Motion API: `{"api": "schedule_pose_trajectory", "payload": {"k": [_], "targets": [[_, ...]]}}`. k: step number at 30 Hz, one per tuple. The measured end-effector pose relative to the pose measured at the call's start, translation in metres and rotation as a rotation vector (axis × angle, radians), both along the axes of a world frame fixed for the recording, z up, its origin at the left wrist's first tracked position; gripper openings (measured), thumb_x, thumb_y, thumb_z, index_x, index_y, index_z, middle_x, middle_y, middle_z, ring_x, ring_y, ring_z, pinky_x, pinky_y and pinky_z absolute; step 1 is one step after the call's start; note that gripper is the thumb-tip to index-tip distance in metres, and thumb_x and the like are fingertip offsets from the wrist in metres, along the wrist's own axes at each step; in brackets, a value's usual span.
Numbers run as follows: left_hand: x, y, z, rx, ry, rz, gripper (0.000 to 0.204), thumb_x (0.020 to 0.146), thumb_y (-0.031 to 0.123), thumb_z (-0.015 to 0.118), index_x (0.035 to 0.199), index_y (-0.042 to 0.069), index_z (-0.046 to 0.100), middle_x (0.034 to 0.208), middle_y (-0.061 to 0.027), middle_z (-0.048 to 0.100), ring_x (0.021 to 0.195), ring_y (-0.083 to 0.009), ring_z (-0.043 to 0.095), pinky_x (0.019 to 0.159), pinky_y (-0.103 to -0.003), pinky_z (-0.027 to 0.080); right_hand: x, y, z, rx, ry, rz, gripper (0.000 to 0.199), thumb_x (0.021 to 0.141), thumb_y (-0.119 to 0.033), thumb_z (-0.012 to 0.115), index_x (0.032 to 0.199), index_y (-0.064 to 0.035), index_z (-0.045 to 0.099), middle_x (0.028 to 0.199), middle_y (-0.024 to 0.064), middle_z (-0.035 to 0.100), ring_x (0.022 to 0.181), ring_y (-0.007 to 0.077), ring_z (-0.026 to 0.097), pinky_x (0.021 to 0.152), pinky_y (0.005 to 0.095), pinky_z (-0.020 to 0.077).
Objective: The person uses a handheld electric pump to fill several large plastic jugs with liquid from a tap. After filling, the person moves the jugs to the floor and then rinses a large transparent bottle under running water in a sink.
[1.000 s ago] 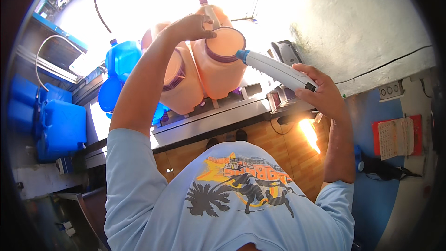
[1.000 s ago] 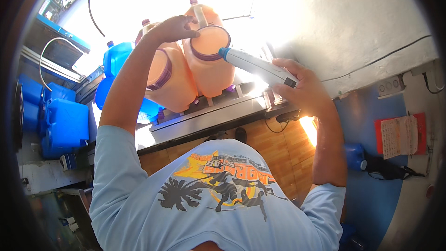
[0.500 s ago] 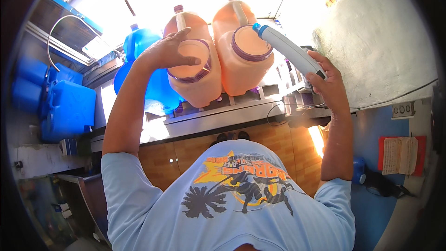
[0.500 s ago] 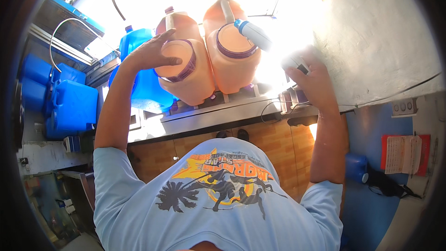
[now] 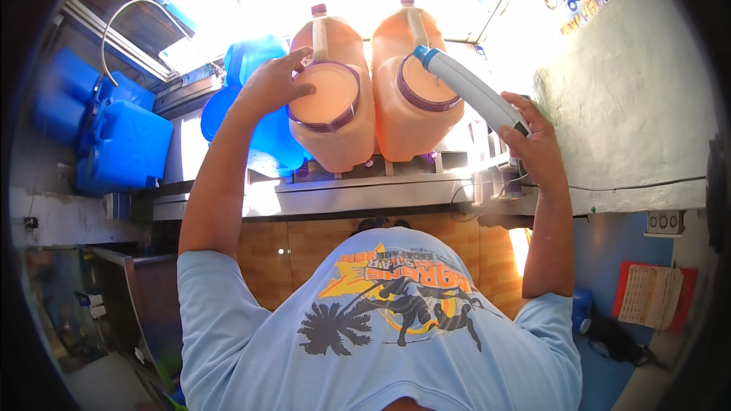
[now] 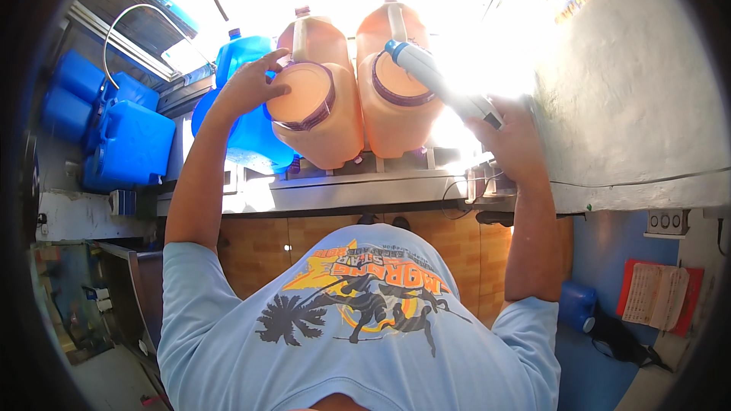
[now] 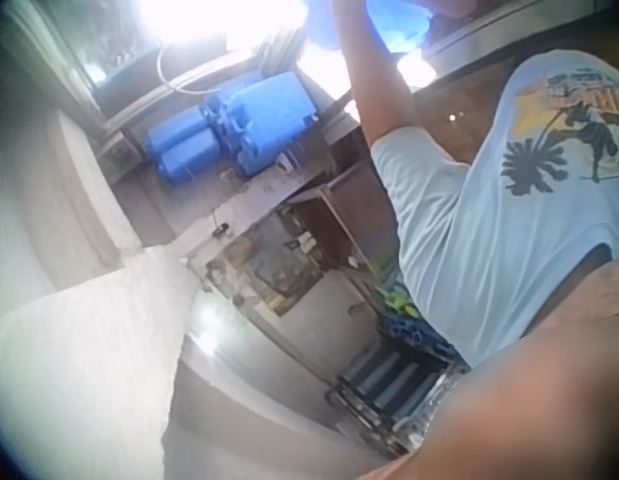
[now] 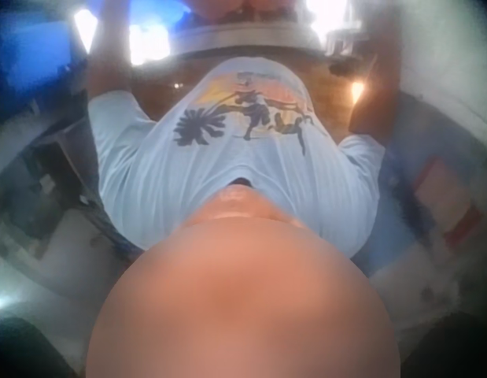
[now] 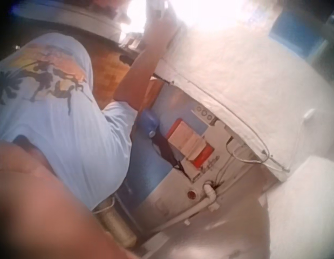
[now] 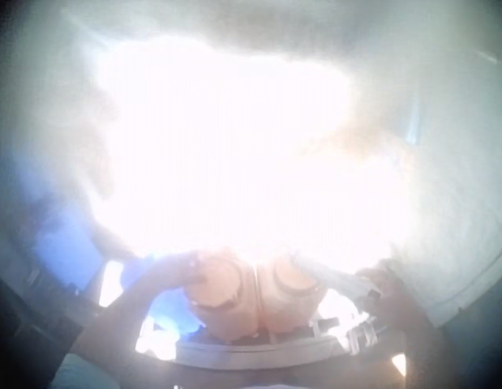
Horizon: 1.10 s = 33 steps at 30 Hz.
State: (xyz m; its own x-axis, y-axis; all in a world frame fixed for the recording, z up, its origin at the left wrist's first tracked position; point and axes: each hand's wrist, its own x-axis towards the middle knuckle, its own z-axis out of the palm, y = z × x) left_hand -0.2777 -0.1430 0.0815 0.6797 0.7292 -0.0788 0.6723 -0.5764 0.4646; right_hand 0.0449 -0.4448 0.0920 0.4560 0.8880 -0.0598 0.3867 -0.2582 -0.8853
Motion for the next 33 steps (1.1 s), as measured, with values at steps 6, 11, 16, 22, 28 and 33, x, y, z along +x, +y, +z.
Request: {"api": "schedule_pose_trajectory", "payload": {"k": [6,11,16,22,28,33], "targets": [[0.020,-0.016,0.000,0.150,0.079,-0.098,0.109,0.063,0.055,0.084,0.154,0.014,0.041,0.159,-0.0186,0.036,0.143,-0.0376,0.041,0.116,-0.046,0.038,0.007,0.000,0.001,0.065,-0.006,0.023,0.026,0.086,-0.018,0.073,0.104,-0.0002,0.072,0.074,-0.0013,0.062,0.065,0.0064,0.055,0.058,0.0266,0.0446],[0.045,-0.030,0.005,0.125,0.325,-0.101,0.118,0.055,0.056,0.087,0.154,0.011,0.040,0.158,-0.0213,0.037,0.145,-0.0386,0.037,0.118,-0.046,0.035,0.017,0.001,-0.006,0.046,-0.031,0.053,0.032,0.085,-0.016,0.073,0.113,-0.0017,0.067,0.086,0.0004,0.063,0.068,0.0051,0.054,0.058,0.0246,0.0446],[0.053,-0.036,0.008,0.131,0.335,-0.065,0.120,0.054,0.055,0.087,0.155,0.012,0.038,0.159,-0.0214,0.035,0.146,-0.0389,0.035,0.120,-0.046,0.034,0.029,-0.001,-0.012,0.011,0.016,0.083,0.056,0.084,-0.011,0.070,0.139,-0.0081,0.057,0.112,0.0048,0.066,0.076,0.0039,0.055,0.058,0.0210,0.0458],[0.060,-0.045,0.012,0.167,0.431,-0.068,0.118,0.052,0.050,0.088,0.154,0.016,0.040,0.159,-0.0198,0.035,0.145,-0.0394,0.036,0.119,-0.046,0.035,0.032,0.000,-0.012,-0.023,-0.006,0.094,0.056,0.084,-0.012,0.070,0.139,-0.0089,0.058,0.114,0.0051,0.067,0.080,0.0057,0.057,0.064,0.0231,0.0484],[0.063,-0.047,0.019,0.099,0.460,-0.083,0.114,0.051,0.045,0.088,0.152,0.016,0.043,0.155,-0.0156,0.040,0.141,-0.0383,0.042,0.116,-0.044,0.038,0.023,0.005,-0.008,0.030,-0.023,0.151,0.028,0.085,-0.016,0.073,0.110,-0.0032,0.068,0.087,0.0005,0.064,0.074,0.0077,0.057,0.066,0.0272,0.0474],[0.061,-0.045,0.020,0.088,0.450,-0.090,0.111,0.053,0.042,0.087,0.152,0.016,0.043,0.154,-0.0151,0.042,0.139,-0.0368,0.045,0.116,-0.043,0.039,0.016,0.007,-0.001,-0.038,0.035,0.195,0.054,0.083,-0.007,0.070,0.135,-0.0109,0.061,0.112,0.0045,0.067,0.094,0.0096,0.061,0.082,0.0269,0.0523]]}}
